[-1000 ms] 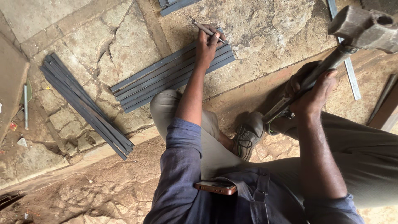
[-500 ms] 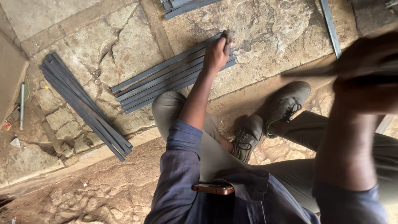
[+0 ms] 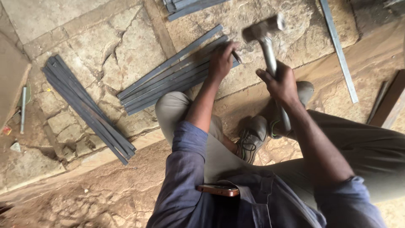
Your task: The person sits on a stone floor and uses a hammer and a metal punch to mark or indent a series of metal rods. They repeatedly pick up a rod, position the punch, strike it with the hammer, and then move the rod to a pile of finished pieces.
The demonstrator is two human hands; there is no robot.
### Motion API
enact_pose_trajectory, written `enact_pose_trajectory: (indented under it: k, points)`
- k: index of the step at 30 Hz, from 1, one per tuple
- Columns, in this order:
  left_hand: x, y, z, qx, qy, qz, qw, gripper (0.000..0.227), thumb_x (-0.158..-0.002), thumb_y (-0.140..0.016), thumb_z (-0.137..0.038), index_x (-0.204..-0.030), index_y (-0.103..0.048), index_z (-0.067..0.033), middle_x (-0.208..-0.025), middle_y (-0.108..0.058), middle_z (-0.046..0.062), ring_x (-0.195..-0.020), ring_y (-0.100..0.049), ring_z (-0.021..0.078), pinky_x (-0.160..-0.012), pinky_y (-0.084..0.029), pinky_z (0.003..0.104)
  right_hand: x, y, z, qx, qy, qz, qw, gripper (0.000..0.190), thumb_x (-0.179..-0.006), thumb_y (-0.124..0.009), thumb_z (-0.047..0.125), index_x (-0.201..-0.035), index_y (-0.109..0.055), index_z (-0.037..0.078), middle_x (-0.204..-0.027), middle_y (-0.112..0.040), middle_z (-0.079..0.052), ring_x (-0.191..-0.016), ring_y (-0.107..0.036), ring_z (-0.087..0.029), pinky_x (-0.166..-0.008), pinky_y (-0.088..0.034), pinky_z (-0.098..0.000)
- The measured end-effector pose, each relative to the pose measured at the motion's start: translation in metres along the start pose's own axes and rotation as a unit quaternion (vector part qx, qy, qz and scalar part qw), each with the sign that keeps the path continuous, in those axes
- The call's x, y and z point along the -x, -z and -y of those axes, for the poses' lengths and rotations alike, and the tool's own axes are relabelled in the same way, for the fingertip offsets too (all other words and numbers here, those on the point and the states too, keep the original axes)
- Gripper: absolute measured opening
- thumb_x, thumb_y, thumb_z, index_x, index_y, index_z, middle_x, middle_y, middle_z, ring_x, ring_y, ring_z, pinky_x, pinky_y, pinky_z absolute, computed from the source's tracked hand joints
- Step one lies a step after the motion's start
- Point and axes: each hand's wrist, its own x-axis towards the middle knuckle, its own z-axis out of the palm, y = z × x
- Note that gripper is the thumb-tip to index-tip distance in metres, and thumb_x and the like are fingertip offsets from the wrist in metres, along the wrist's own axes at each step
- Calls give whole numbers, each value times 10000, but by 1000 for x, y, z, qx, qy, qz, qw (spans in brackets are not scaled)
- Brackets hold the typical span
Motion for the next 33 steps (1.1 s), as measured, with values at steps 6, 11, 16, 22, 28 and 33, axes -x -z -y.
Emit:
enact_pose_trajectory:
  k: [6, 11, 16, 22, 28, 33]
  points:
    - [-22, 23, -14, 293, 189, -207, 914, 60, -1066, -557, -63, -1124, -563, -52, -1141, -735, 170, -1069, -748, 281, -908, -665, 434, 38, -9, -38, -73, -128, -6, 989, 327, -980, -740, 291, -900, -605, 4, -687, -581, -45, -562, -531, -129, -489, -448, -322]
    - [-15, 28, -15, 440, 346, -258, 788, 74, -1057, -508, -81, -1124, -505, -48, -1055, -718, 172, -990, -756, 286, -775, -691, 431, 43, -23, -50, -175, -185, 10, 967, 333, -989, -718, 311, -893, -583, 23, -664, -527, 7, -532, -480, -95, -459, -403, -296]
    - [-4, 1, 12, 467, 349, -185, 791, 86, -1061, -537, -102, -1131, -499, -68, -1036, -738, 162, -950, -760, 276, -787, -676, 413, 30, -43, -68, -230, -221, 31, 947, 299, -971, -718, 282, -892, -570, 34, -647, -523, -5, -494, -491, -104, -415, -418, -303]
    - [8, -18, 31, 469, 344, -146, 800, 153, -1038, -608, -115, -1144, -504, -76, -1045, -737, 155, -970, -752, 255, -830, -666, 414, 20, -53, -91, -271, -242, 36, 931, 293, -966, -721, 266, -879, -542, 51, -624, -504, 5, -468, -470, -101, -393, -391, -304]
    - [6, -19, 28, 469, 331, -127, 809, 156, -1033, -622, -106, -1131, -507, -68, -1051, -748, 164, -979, -758, 258, -847, -673, 426, 15, -58, -107, -258, -240, 34, 935, 298, -968, -728, 250, -865, -530, 52, -623, -507, 6, -470, -471, -96, -393, -382, -298]
    - [5, -20, 27, 448, 332, -119, 822, 146, -1024, -629, -105, -1125, -529, -75, -1053, -750, 163, -977, -761, 250, -841, -679, 422, 14, -57, -110, -237, -238, 42, 941, 287, -972, -726, 259, -920, -545, 42, -624, -529, -3, -466, -494, -95, -389, -416, -292]
